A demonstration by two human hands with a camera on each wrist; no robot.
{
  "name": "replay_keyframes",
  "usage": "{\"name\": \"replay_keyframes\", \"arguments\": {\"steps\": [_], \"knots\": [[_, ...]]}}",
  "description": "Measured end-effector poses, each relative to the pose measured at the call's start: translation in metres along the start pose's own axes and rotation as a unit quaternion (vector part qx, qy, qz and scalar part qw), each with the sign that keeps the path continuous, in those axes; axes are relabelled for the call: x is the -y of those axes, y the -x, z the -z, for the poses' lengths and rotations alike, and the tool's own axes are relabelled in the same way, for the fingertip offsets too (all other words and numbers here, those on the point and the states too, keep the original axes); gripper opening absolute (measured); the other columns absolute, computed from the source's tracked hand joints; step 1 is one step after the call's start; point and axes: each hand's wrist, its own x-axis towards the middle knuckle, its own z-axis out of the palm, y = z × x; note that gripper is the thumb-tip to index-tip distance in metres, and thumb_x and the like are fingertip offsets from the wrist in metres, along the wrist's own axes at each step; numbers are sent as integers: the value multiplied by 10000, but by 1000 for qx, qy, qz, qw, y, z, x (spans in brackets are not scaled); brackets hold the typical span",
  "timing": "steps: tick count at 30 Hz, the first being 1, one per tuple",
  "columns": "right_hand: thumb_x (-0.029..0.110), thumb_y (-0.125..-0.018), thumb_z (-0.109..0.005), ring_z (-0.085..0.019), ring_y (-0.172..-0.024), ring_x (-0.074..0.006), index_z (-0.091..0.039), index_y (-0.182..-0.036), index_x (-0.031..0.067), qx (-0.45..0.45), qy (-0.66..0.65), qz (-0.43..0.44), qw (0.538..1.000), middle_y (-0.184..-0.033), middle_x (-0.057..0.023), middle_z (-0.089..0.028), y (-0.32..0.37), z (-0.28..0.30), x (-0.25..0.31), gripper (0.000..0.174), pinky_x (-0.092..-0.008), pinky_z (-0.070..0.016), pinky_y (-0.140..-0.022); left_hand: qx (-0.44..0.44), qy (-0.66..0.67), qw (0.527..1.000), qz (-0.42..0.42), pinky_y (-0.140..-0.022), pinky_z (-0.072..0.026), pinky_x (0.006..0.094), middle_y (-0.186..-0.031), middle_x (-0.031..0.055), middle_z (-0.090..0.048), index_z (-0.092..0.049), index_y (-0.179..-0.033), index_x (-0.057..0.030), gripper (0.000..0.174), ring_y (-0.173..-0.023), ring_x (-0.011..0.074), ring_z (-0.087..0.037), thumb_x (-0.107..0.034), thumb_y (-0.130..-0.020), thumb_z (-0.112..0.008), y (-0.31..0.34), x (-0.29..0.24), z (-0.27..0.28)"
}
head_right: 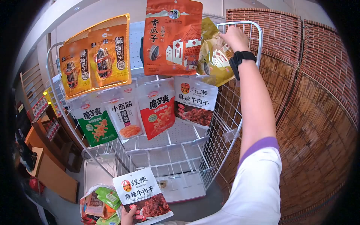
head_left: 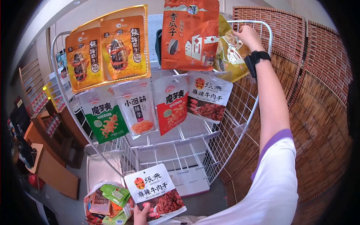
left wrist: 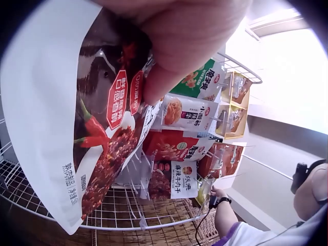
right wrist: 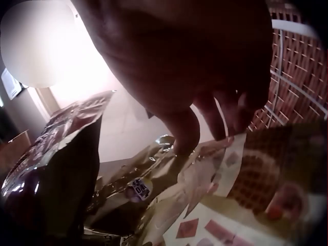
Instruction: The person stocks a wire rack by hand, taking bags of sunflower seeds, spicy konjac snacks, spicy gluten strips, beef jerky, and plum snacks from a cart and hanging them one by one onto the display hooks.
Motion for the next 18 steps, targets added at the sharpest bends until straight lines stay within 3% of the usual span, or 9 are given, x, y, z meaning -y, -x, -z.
{"name": "replay_keyframes", "arguments": {"steps": [1,4,8,13,15,16,18], "knots": [[355,-746,-658,-622,-877,-346,-642,-955,1,69,16,-38,997,-932,-200,-643,-5,-6,2,411,-412,-487,-735,1,-2,1000,-15,-495,-523,276,-743,46,-586,-520,-989,-48,194,-532,142,-589,-176,-866,-597,-4,6,9],[370,-702,-686,-625,-860,-359,-657,-883,-25,86,-46,-75,992,-921,-219,-642,-17,-28,-6,435,-432,-487,-738,-13,16,1000,-17,-503,-537,289,-753,50,-585,-506,-1010,-56,206,-545,148,-599,-165,-862,-600,-5,4,27],[293,-696,-667,-619,-867,-372,-671,-843,-12,39,-119,-103,987,-889,-232,-638,-42,-65,-41,338,-425,-485,-745,-58,50,997,-6,-501,-542,293,-786,56,-584,-491,-1040,-71,230,-572,150,-611,-143,-854,-606,6,-8,35],[230,-744,-619,-615,-878,-370,-677,-837,7,-57,-121,-110,985,-901,-233,-636,-44,-57,-49,248,-434,-483,-751,-52,39,998,-10,-516,-536,275,-859,53,-580,-477,-1094,-79,285,-659,140,-612,-139,-851,-612,3,-3,59],[156,-761,-636,-589,-599,-271,-620,-734,-2,-163,-79,-114,977,-667,-121,-617,-52,-49,-60,160,-387,-448,-561,-47,39,998,8,-520,-532,267,-872,46,-578,-474,-1114,-78,305,-680,133,-605,-144,-851,-613,0,-1,64],[156,-761,-636,-589,-599,-271,-620,-734,-2,-165,-71,-114,977,-667,-121,-617,-52,-43,-63,160,-387,-448,-561,-40,38,998,12,-520,-532,267,-872,46,-578,-474,-1114,-78,305,-680,133,-605,-144,-851,-613,-3,-2,64],[177,-765,-611,-614,-868,-385,-652,-878,-46,-157,-167,-188,955,-905,-249,-632,-46,-36,-61,254,-442,-481,-747,-31,27,999,22,-518,-532,266,-876,51,-579,-475,-1119,-76,310,-672,134,-605,-153,-852,-612,-5,-4,62]]}}
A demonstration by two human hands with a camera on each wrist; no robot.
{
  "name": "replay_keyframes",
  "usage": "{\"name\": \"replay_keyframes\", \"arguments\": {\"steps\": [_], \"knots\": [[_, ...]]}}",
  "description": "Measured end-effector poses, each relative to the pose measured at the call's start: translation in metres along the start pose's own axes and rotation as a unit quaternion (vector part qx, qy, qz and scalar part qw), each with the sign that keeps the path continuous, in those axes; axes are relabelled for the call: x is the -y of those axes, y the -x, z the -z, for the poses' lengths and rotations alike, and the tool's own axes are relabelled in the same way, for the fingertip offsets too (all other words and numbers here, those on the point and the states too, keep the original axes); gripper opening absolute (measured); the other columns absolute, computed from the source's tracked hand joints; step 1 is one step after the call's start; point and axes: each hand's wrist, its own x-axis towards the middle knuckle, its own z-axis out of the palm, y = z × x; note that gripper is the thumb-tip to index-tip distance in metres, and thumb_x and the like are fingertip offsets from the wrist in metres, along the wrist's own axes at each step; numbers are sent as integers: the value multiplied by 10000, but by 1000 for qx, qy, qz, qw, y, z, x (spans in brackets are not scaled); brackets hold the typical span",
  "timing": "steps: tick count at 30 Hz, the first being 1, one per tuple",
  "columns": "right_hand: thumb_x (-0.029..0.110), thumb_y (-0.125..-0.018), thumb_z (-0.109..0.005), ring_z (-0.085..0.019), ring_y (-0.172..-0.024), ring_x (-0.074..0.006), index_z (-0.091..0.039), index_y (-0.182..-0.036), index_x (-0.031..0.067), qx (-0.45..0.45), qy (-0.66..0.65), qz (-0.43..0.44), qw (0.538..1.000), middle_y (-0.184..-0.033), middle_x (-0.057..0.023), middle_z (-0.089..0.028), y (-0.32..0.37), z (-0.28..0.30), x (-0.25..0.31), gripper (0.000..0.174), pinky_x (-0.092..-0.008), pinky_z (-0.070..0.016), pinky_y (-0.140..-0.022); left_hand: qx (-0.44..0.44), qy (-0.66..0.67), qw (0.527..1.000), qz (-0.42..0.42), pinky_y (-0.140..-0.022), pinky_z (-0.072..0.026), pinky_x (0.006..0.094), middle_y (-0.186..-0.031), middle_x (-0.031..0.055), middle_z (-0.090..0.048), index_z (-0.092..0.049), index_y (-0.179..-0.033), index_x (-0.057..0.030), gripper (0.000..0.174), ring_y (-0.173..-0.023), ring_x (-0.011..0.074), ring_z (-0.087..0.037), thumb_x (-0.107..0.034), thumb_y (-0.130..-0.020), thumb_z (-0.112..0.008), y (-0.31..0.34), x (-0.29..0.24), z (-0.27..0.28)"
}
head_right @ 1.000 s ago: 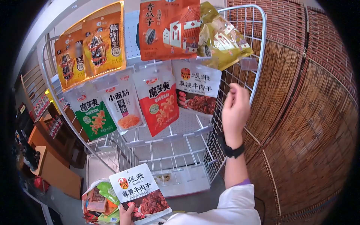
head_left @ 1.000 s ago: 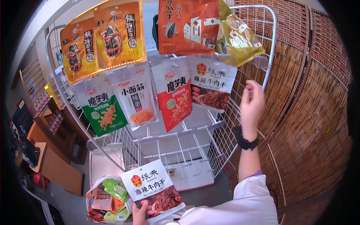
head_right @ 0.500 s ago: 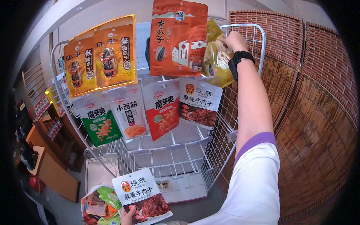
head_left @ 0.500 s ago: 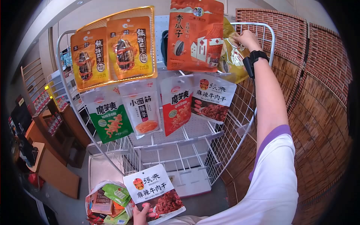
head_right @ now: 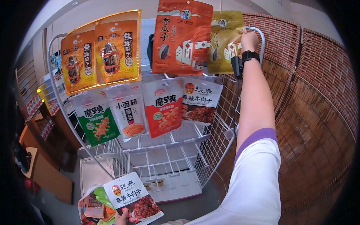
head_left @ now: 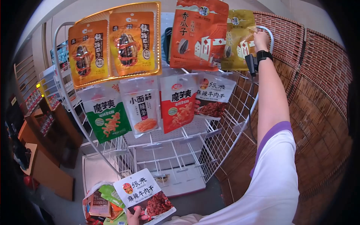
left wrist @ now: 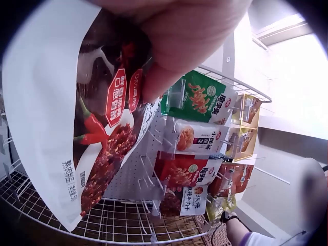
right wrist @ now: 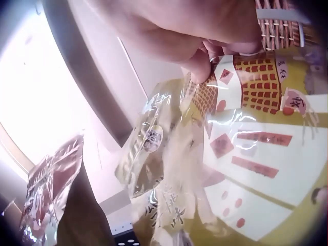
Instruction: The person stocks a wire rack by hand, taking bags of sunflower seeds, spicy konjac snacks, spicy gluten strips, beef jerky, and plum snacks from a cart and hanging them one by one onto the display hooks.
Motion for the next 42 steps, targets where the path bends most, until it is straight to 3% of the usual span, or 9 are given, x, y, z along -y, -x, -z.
{"name": "replay_keyframes", "arguments": {"steps": [1,5,10,12,21,32,39,41,42], "knots": [[190,-772,-634,-614,-663,-298,-651,-811,-24,-39,53,14,998,-724,-175,-637,3,2,2,217,-409,-450,-619,-10,-14,1000,0,-516,-529,266,-857,53,-581,-471,-1117,-77,312,-665,136,-604,-165,-853,-612,1,-6,-8],[153,-772,-653,-614,-741,-281,-631,-862,-73,-23,-74,-42,996,-832,-197,-637,0,-13,-3,244,-392,-452,-640,-19,2,1000,-14,-499,-519,274,-778,46,-575,-467,-1107,-84,319,-576,156,-591,-186,-849,-624,-8,1,-24],[112,-776,-633,-488,-620,-159,-549,-738,-33,-8,-448,-208,869,-726,-58,-544,5,-33,11,171,-371,-403,-527,-60,1,997,-46,-504,-525,299,-781,54,-580,-462,-1119,-82,336,-597,164,-595,-176,-844,-630,-5,12,-65],[84,-846,-419,-579,-879,-261,-481,-1048,-49,57,-480,-253,838,-1059,-208,-550,22,-24,23,250,-365,-470,-704,-45,22,998,-27,-516,-533,315,-809,60,-587,-448,-1143,-83,367,-623,171,-600,-172,-840,-635,-3,17,-82],[107,-862,-413,-590,-919,-251,-466,-1065,-48,43,-508,-360,781,-1098,-211,-555,44,-31,21,261,-329,-475,-734,-25,-7,997,-71,-556,-541,299,-841,40,-599,-485,-1114,-84,296,-640,152,-607,-203,-868,-599,-28,33,-140],[141,-889,-346,-564,-932,-256,-434,-1110,-68,71,-562,-337,752,-1120,-197,-529,37,-31,23,317,-377,-466,-773,37,-65,995,-73,-512,-523,265,-787,47,-597,-512,-1025,-63,220,-582,140,-600,-174,-862,-609,1,5,-173],[75,-870,-365,-578,-910,-257,-460,-1064,-114,-10,-503,-294,813,-1115,-230,-536,27,-14,23,287,-334,-461,-752,58,-37,997,-33,-515,-516,249,-766,37,-595,-544,-1022,-41,206,-580,126,-589,-133,-853,-616,2,6,-154],[97,-828,-523,-564,-663,-217,-550,-928,12,-36,-393,-259,881,-818,-85,-603,25,1,24,134,-341,-432,-562,70,-27,996,-42,-505,-516,252,-774,36,-600,-554,-1014,-35,198,-579,128,-590,-121,-848,-618,-1,5,-152],[42,-855,-416,-598,-894,-254,-482,-1068,-120,-43,-420,-236,875,-1142,-249,-537,33,12,32,276,-324,-471,-730,72,-24,996,-41,-505,-516,252,-774,36,-600,-554,-1014,-35,198,-579,128,-590,-121,-848,-618,-2,3,-151]]}}
